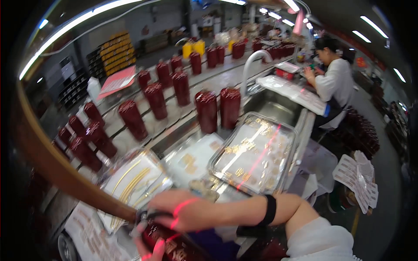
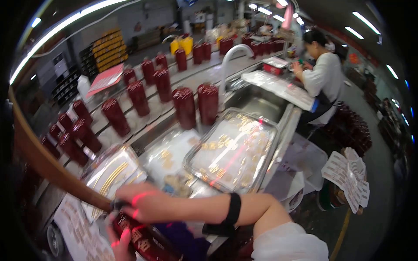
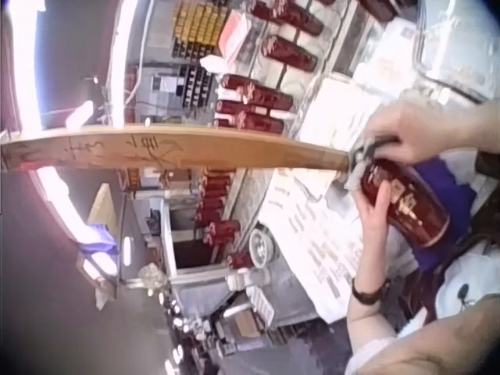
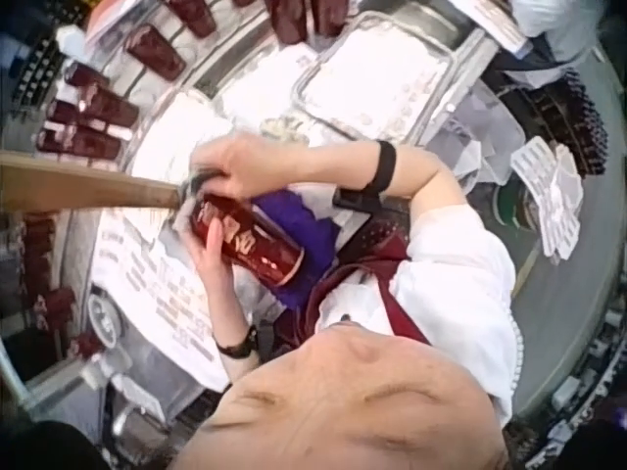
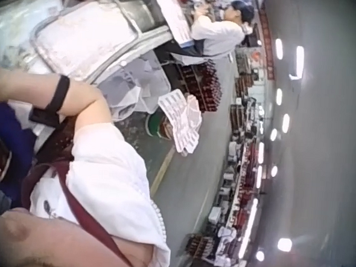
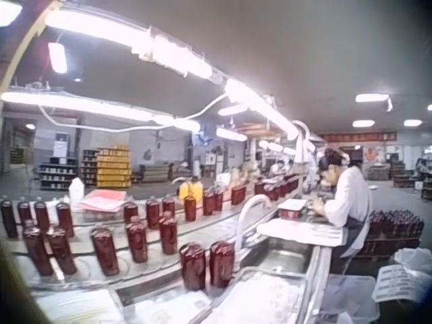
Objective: Applying decorative labels and gold stickers to red ceramic liquor bottles on a production line.
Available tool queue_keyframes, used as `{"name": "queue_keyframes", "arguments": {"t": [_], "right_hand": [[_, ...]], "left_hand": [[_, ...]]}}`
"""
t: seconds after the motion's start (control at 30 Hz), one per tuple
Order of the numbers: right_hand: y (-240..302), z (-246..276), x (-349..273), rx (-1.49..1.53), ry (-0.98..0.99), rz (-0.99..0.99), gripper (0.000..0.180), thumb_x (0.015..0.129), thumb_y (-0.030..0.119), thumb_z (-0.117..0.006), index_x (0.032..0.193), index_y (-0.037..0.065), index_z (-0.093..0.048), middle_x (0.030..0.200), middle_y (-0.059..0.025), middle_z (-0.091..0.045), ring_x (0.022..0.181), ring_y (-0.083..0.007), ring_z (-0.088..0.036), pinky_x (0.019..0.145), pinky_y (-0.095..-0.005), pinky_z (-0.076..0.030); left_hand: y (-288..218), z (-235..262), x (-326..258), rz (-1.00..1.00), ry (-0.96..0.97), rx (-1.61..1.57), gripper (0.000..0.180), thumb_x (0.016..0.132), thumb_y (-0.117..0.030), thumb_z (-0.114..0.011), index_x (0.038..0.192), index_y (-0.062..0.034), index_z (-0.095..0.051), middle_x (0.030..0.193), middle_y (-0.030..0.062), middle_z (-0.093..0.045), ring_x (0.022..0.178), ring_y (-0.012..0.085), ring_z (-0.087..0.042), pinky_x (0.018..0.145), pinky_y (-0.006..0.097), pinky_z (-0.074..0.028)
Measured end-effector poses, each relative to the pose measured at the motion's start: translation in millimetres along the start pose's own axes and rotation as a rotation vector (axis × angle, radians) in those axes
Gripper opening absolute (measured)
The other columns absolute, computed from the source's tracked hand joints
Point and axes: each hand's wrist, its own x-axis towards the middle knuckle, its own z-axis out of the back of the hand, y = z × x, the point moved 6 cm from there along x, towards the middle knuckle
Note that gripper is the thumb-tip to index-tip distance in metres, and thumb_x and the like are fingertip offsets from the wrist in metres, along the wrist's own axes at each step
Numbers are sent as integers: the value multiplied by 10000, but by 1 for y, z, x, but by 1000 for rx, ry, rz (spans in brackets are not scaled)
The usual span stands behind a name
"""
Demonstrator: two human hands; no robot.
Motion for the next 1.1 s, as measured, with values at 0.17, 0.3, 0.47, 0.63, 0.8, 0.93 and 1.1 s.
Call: {"name": "queue_keyframes", "arguments": {"t": [0.17, 0.3, 0.47, 0.63, 0.8, 0.93, 1.1], "right_hand": [[14, 14, -4, -45, 57, -71, 235, 775, 124, -678, 994, 57, -622, 881, -118, -638, 809, -298, -627, 728, -349, -491], [24, 17, -2, -30, -29, 145, 213, 742, 15, -675, 943, 84, -658, 885, -70, -639, 801, -264, -611, 706, -348, -486], [59, -14, -33, -143, 152, 442, 298, 626, -12, -702, 893, 116, -676, 926, -10, -622, 829, -233, -582, 700, -340, -481], [53, 14, -40, -14, 67, 127, 183, 747, 41, -687, 921, 70, -643, 888, -94, -628, 837, -276, -606, 714, -343, -487], [49, 4, -12, -59, 15, 110, 175, 774, 94, -659, 934, 40, -611, 865, -142, -623, 811, -332, -614, 705, -386, -490], [37, -3, 12, -194, 72, 77, 213, 762, 119, -686, 947, 30, -629, 848, -115, -644, 767, -282, -630, 682, -329, -500], [37, -9, 2, -53, 159, 100, 204, 748, 93, -691, 939, 38, -648, 872, -100, -655, 763, -272, -634, 707, -324, -510]], "left_hand": [[-7, -11, 5, 82, 58, -250, 553, 847, -124, -602, 1332, -51, -347, 1309, 130, -416, 1194, 232, -435, 1036, 364, -329], [-4, -11, 4, 114, 65, -438, 412, 946, -103, -443, 1345, -69, -347, 1310, 127, -432, 1205, 225, -440, 1043, 370, -335], [-7, -2, -1, 59, 16, -337, 545, 928, -376, -497, 1348, -79, -317, 1329, 132, -436, 1211, 250, -460, 1012, 395, -381], [-6, -9, -5, 61, -12, -358, 543, 908, -293, -542, 1355, -97, -304, 1310, 126, -441, 1191, 244, -469, 1002, 395, -392], [-8, -9, -6, 39, -31, -224, 581, 868, -48, -583, 1363, -89, -282, 1302, 110, -430, 1185, 202, -453, 1004, 346, -374], [-8, -13, -4, 61, -12, -250, 597, 864, -36, -581, 1370, -99, -270, 1304, 101, -425, 1196, 198, -442, 1011, 344, -363], [-5, -8, -5, 15, -1, -197, 560, 893, -58, -553, 1375, -113, -272, 1328, 90, -401, 1224, 184, -405, 1033, 342, -330]]}}
